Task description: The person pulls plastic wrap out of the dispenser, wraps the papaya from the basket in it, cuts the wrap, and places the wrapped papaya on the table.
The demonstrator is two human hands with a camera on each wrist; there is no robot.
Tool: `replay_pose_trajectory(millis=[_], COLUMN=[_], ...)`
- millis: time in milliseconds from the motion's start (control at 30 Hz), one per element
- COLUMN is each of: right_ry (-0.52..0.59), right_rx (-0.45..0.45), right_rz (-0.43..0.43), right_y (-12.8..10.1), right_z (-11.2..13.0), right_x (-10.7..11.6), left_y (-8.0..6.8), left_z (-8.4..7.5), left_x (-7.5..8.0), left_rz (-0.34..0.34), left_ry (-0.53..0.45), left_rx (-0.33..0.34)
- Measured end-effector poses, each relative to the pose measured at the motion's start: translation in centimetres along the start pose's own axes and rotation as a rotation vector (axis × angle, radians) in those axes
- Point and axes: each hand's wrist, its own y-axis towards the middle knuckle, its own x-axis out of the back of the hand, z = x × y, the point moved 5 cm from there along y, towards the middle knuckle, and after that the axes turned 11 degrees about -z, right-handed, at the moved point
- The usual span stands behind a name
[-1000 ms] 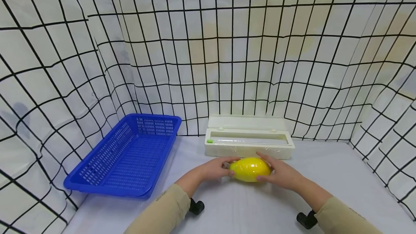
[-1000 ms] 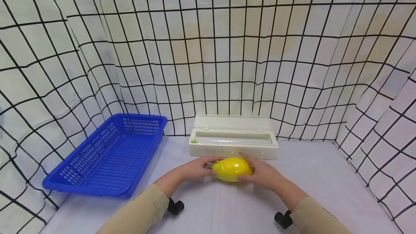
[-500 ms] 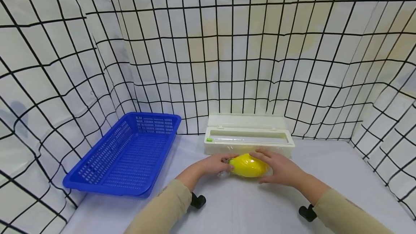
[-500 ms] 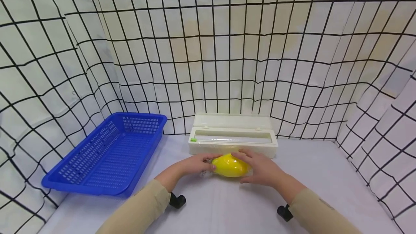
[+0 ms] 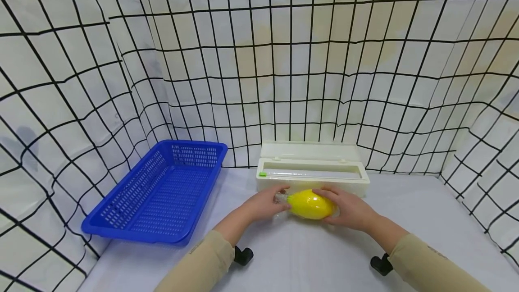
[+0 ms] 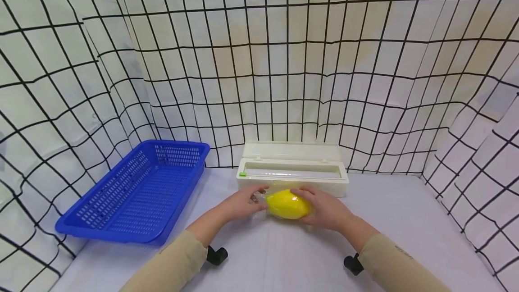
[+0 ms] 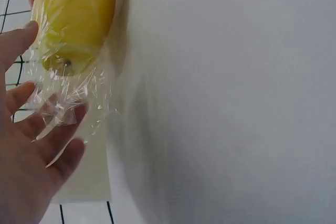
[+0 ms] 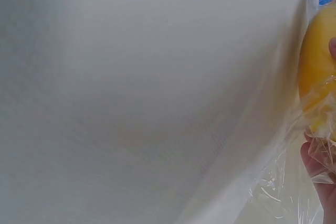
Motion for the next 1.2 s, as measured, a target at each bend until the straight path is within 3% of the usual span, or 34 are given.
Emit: replay_pose_trajectory(millis=[67,200,333,467,833,1067,1200], right_ry=[0.022,0.058,0.109,0.141,0.177,0.095,0.118], right_rx=[-0.023,-0.045,-0.07,-0.103,-0.104,-0.077,-0.08], right_rz=[-0.001,-0.009,-0.021,-0.023,-0.064,-0.108,-0.16], right_y=[0.0,-0.2,-0.3,-0.4,-1.3,-1.7,-1.7], right_z=[0.0,0.1,0.2,0.4,0.8,0.6,0.4], right_x=[0.2,0.6,1.1,1.7,3.8,4.8,5.5], left_y=[-0.3,-0.5,-0.8,-1.1,-1.1,-0.6,-0.4], left_z=[-0.7,-2.5,-3.9,-4.5,-5.3,-5.1,-5.0], left_x=[0.4,0.9,0.6,0.0,0.6,0.9,1.5], left_rz=[-0.05,-0.123,-0.111,-0.081,-0.067,-0.044,-0.045], left_ry=[0.083,0.203,0.251,0.273,0.144,0.043,-0.039], left_rx=[-0.046,-0.205,-0.338,-0.391,-0.385,-0.299,-0.218])
